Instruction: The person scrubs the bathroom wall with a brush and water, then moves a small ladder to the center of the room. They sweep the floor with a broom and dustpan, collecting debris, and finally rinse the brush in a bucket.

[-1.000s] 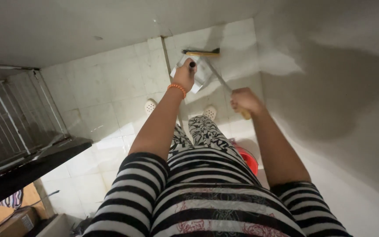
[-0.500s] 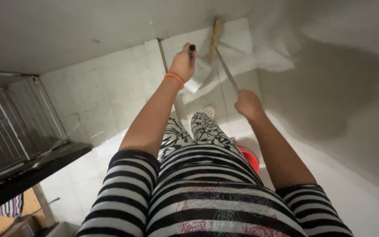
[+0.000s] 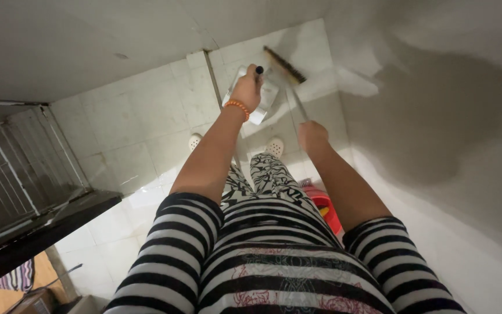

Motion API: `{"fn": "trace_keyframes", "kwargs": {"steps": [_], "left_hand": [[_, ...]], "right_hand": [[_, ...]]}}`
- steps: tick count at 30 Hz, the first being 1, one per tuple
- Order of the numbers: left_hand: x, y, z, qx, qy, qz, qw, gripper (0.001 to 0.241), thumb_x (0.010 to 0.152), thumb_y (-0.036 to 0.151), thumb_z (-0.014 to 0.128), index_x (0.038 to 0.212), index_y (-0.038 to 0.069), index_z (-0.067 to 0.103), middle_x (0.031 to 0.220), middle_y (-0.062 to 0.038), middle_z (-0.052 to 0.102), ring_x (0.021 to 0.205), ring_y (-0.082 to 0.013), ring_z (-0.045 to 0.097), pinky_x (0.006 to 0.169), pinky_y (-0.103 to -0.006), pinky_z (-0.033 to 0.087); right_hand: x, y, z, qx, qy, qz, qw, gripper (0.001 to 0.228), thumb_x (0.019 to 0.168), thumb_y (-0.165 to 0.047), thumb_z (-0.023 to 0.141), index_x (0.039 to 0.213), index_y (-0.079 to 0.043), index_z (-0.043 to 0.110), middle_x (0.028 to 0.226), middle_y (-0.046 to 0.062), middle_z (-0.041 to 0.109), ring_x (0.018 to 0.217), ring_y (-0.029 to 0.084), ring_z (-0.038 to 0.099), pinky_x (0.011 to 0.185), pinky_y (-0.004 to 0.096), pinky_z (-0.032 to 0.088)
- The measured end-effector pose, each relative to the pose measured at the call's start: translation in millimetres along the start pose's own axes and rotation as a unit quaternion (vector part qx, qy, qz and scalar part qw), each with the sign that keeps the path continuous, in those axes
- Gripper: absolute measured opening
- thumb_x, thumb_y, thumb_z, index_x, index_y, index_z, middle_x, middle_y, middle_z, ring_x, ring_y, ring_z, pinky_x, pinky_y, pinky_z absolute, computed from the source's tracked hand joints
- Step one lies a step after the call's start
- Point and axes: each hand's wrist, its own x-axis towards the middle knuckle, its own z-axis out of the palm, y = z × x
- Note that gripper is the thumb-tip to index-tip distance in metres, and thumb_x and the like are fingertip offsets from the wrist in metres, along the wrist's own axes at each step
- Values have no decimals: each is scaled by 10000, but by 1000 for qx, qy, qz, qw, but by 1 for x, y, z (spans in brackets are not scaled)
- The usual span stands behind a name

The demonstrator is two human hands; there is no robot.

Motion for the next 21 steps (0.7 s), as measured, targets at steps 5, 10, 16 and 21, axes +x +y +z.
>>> {"fn": "trace_keyframes", "kwargs": {"steps": [5,10,16,21], "left_hand": [[-6,-25,8,-5,6,5,1000,261,997,113,580,1225,43,472,904,-267,718,872,-479,685,733,-542,529],[-12,-36,15,3,-1,-14,1000,244,1016,114,585,1236,60,495,903,-271,712,888,-485,682,739,-547,528],[-11,-38,4,37,-5,22,999,354,942,65,623,1274,73,503,956,-259,718,914,-479,674,765,-546,533],[-15,-55,-5,-8,-8,31,999,321,942,65,589,1250,57,496,957,-205,750,908,-429,711,782,-514,558]], "right_hand": [[-22,8,-12,-43,-11,-91,995,183,928,-114,629,984,-16,773,1006,221,747,938,351,742,796,442,601],[-36,48,-44,-113,16,-101,988,182,946,-81,605,1027,-6,750,1012,220,723,923,355,734,772,463,605],[-70,53,-79,-38,-36,5,999,254,929,-25,615,1172,-33,689,1223,218,643,1060,382,687,885,486,574],[-89,37,-60,1,-24,87,996,292,918,-32,654,1205,1,686,1395,228,556,1176,384,650,956,462,571]]}}
